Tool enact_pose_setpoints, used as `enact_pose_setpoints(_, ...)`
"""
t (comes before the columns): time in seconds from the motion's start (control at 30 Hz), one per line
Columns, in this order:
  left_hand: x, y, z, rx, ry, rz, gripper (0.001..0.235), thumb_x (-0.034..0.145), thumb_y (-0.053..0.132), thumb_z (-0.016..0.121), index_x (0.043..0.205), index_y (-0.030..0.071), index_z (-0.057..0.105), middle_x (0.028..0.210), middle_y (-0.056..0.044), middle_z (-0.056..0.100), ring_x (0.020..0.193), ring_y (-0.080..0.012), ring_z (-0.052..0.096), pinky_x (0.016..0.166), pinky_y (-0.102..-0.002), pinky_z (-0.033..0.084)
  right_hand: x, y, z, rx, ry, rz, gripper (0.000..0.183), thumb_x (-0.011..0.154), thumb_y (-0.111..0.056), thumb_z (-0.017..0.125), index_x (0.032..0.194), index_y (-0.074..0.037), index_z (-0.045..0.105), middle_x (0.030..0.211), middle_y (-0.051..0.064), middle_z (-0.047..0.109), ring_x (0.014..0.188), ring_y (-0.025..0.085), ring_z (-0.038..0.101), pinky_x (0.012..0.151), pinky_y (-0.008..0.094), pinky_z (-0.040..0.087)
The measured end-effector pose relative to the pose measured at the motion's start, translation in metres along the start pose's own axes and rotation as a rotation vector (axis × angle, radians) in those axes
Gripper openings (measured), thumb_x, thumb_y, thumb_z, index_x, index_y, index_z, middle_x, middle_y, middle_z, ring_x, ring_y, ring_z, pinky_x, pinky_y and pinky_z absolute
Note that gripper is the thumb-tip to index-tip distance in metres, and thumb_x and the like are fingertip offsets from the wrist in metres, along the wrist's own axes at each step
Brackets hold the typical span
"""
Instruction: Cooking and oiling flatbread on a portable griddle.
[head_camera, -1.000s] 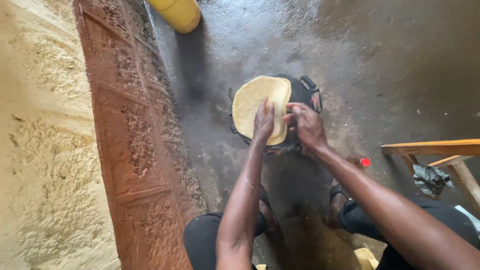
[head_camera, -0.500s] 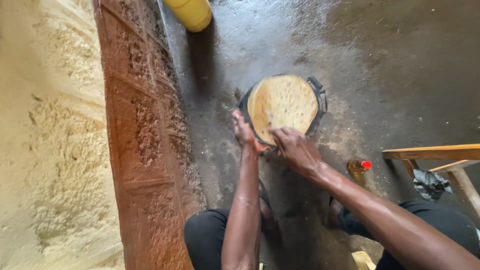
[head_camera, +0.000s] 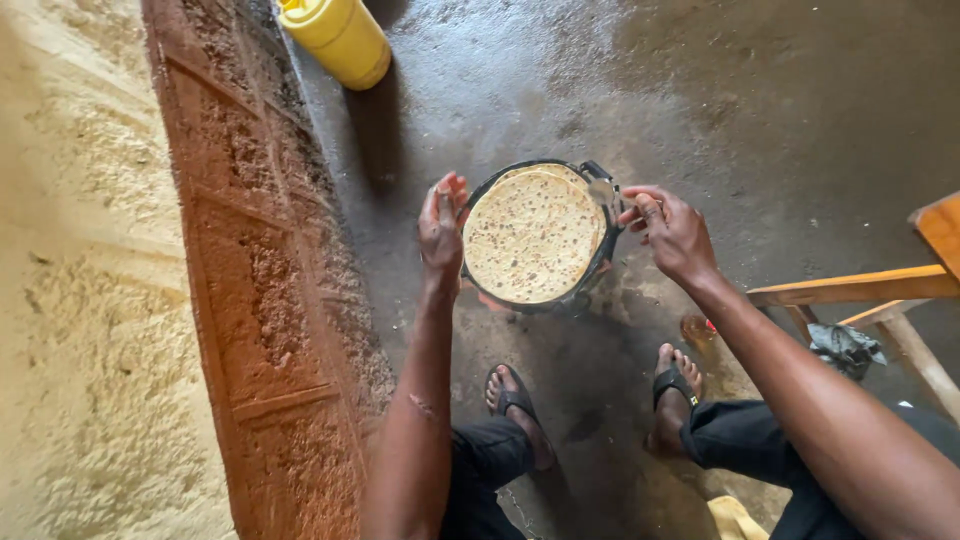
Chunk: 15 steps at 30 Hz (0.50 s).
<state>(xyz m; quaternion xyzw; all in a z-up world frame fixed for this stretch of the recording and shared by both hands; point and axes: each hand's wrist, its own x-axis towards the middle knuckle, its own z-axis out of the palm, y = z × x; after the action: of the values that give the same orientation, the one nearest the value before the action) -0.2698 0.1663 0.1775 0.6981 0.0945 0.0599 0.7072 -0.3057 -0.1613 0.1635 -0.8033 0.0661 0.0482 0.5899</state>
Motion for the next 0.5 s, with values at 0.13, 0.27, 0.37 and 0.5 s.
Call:
enact_pose_setpoints(0.13,0.024,-0.075,0.01,-0.034,-0.038,-0.123,0.047,0.113,0.045,0.053,0.138,0.007,0.065,0.12,-0.015,0.073,0.105,-0.0256,0.071,0.086,-0.043,0.064,-0.002,0.021,-0.01,0.224,0.031,0.112,0.033,0.12,-0.024,0.044,0.131,-0.007,0.07,0.089,0.012,0.076,0.079,0.016,0.074,0.066,0.026,0.061)
enact_pose_setpoints(0.27,0.017,-0.094,0.036,0.103,-0.063,-0.191,0.043,0.106,0.045,0.067,0.124,0.006,0.074,0.098,-0.014,0.076,0.078,-0.0217,0.074,0.06,-0.032,0.068,-0.02,0.01,0.011,0.353,0.015,0.183,0.035,0.118,-0.021,0.039,0.13,-0.006,0.068,0.088,0.009,0.077,0.078,0.013,0.075,0.065,0.025,0.062)
enact_pose_setpoints(0.37,0.006,-0.073,0.053,0.414,-0.176,-0.362,0.068,0.091,0.075,0.072,0.128,0.017,0.076,0.1,-0.01,0.077,0.081,-0.0279,0.076,0.069,-0.041,0.068,-0.042,-0.049,0.033,0.18,-0.065,0.085,0.032,0.115,-0.021,0.051,0.129,-0.004,0.074,0.085,0.02,0.077,0.078,0.027,0.077,0.07,0.036,0.063)
enact_pose_setpoints(0.5,0.003,-0.091,0.063,0.655,-0.096,-0.353,0.06,0.079,0.062,0.073,0.126,0.024,0.071,0.113,-0.012,0.078,0.115,-0.038,0.074,0.1,-0.055,0.059,-0.041,-0.048,0.04,0.145,-0.093,0.028,0.029,0.116,-0.023,0.052,0.128,-0.011,0.076,0.089,0.017,0.08,0.077,0.023,0.076,0.071,0.033,0.064)
